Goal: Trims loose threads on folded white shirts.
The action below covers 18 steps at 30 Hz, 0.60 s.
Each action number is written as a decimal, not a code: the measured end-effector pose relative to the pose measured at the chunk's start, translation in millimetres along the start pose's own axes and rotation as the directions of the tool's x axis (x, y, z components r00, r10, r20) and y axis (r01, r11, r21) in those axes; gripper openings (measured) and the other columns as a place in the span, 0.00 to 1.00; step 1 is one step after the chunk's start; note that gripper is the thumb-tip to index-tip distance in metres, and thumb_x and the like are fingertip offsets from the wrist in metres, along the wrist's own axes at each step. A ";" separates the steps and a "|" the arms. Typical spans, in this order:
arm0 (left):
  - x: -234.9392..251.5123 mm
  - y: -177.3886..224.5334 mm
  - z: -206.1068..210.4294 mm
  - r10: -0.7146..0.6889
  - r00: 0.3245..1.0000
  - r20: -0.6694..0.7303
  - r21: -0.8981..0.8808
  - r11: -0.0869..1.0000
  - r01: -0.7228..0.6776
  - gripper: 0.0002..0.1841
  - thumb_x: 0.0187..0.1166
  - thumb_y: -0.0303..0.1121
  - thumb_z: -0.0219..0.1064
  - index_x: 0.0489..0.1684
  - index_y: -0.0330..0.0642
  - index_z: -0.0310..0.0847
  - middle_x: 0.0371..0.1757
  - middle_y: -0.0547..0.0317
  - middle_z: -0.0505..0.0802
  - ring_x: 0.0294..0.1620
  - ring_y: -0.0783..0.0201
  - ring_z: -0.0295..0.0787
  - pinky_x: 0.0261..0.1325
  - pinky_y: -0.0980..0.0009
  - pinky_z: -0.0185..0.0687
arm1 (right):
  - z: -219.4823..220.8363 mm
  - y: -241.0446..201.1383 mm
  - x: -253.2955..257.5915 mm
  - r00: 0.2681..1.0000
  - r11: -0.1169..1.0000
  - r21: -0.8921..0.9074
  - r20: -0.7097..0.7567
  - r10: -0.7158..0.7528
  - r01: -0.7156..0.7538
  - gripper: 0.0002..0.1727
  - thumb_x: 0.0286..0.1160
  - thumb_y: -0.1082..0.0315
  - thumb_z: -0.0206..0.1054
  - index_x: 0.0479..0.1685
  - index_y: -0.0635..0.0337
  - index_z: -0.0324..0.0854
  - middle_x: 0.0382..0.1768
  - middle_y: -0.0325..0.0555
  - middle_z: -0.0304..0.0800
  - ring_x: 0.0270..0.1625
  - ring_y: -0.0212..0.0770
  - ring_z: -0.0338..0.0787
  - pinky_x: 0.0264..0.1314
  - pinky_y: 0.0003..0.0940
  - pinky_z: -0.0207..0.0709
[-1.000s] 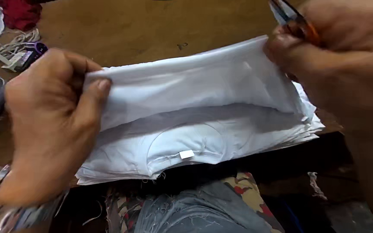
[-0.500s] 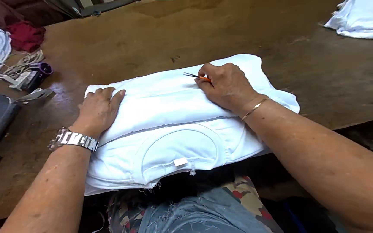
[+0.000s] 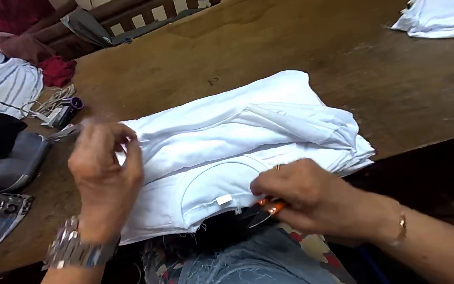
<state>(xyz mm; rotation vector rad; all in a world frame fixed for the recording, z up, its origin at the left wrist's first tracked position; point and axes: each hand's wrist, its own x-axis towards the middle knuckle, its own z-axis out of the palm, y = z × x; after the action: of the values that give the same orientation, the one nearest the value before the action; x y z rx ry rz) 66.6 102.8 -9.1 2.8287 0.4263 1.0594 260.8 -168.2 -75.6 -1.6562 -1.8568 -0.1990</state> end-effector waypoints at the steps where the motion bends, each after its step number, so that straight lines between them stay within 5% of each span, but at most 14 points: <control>1: -10.2 15.2 -4.0 0.002 0.997 0.081 -0.013 1.000 -0.001 0.12 0.82 0.37 0.66 0.45 0.36 0.83 0.33 0.54 0.86 0.28 0.64 0.82 0.29 0.67 0.80 | 11.3 -0.7 -13.6 0.998 1.000 0.007 0.051 0.024 -0.024 0.05 0.66 0.59 0.67 0.32 0.47 0.85 0.21 0.27 0.79 0.23 0.27 0.80 0.20 0.29 0.73; 3: -35.5 33.7 2.0 -0.072 0.955 0.288 0.061 0.997 0.056 0.20 0.76 0.54 0.68 0.29 0.45 0.83 0.17 0.65 0.80 0.15 0.64 0.76 0.18 0.61 0.73 | 27.9 2.7 -30.3 0.994 0.997 -0.047 0.080 0.070 -0.066 0.04 0.65 0.60 0.68 0.35 0.47 0.85 0.23 0.28 0.80 0.25 0.30 0.83 0.21 0.31 0.74; 5: -60.3 38.8 16.6 -0.097 0.924 0.371 0.213 0.977 0.017 0.27 0.75 0.63 0.60 0.21 0.49 0.78 0.11 0.67 0.72 0.11 0.61 0.72 0.14 0.59 0.67 | 34.5 3.4 -33.9 0.996 0.992 -0.098 0.041 0.080 -0.076 0.05 0.65 0.62 0.66 0.37 0.48 0.85 0.24 0.30 0.79 0.26 0.33 0.83 0.20 0.32 0.73; 8: -80.1 40.2 22.9 -0.048 0.925 0.378 0.283 0.957 -0.066 0.20 0.80 0.51 0.55 0.29 0.44 0.76 0.10 0.67 0.70 0.09 0.62 0.70 0.12 0.63 0.65 | 35.9 -0.2 -33.2 0.995 0.990 -0.095 -0.007 0.103 -0.103 0.06 0.68 0.64 0.64 0.37 0.49 0.87 0.24 0.31 0.80 0.26 0.32 0.82 0.21 0.31 0.72; 12: -89.9 48.5 17.0 -0.053 0.922 0.384 0.235 0.971 -0.042 0.16 0.71 0.34 0.56 0.52 0.35 0.79 0.09 0.66 0.73 0.07 0.61 0.71 0.11 0.61 0.67 | 38.7 -4.9 -34.5 0.992 0.985 -0.119 -0.026 0.120 -0.122 0.06 0.67 0.65 0.64 0.35 0.49 0.87 0.23 0.31 0.78 0.24 0.33 0.81 0.19 0.30 0.69; 15: -106.9 37.4 10.9 -0.100 0.971 0.216 -0.111 0.986 0.126 0.17 0.79 0.33 0.59 0.63 0.41 0.79 0.20 0.70 0.84 0.15 0.75 0.77 0.18 0.73 0.75 | 41.5 -7.1 -39.7 0.991 0.984 -0.115 -0.050 0.128 -0.133 0.08 0.67 0.66 0.63 0.38 0.51 0.87 0.24 0.32 0.78 0.24 0.33 0.80 0.19 0.30 0.69; 16: -113.2 34.8 8.5 -0.158 0.977 0.144 -0.318 0.927 0.197 0.14 0.82 0.34 0.62 0.63 0.45 0.80 0.30 0.68 0.91 0.23 0.75 0.86 0.27 0.76 0.86 | 42.3 -8.0 -41.7 0.989 0.984 -0.112 -0.064 0.131 -0.138 0.08 0.68 0.66 0.63 0.39 0.52 0.88 0.24 0.33 0.79 0.25 0.33 0.81 0.19 0.30 0.69; 18: -123.0 38.7 7.8 -0.357 0.934 0.034 -0.716 0.643 0.272 0.09 0.82 0.29 0.68 0.55 0.48 0.87 0.44 0.61 0.95 0.35 0.66 0.95 0.37 0.70 0.96 | 41.9 -10.8 -44.2 0.986 0.982 -0.107 -0.072 0.151 -0.158 0.11 0.70 0.65 0.62 0.42 0.52 0.89 0.25 0.33 0.80 0.26 0.33 0.81 0.21 0.30 0.71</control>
<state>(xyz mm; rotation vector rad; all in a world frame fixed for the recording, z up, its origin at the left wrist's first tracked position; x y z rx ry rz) -8.1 30.1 -85.4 1.9212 0.3859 1.0151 236.3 -186.3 -129.5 -1.8403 -1.6880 -0.2919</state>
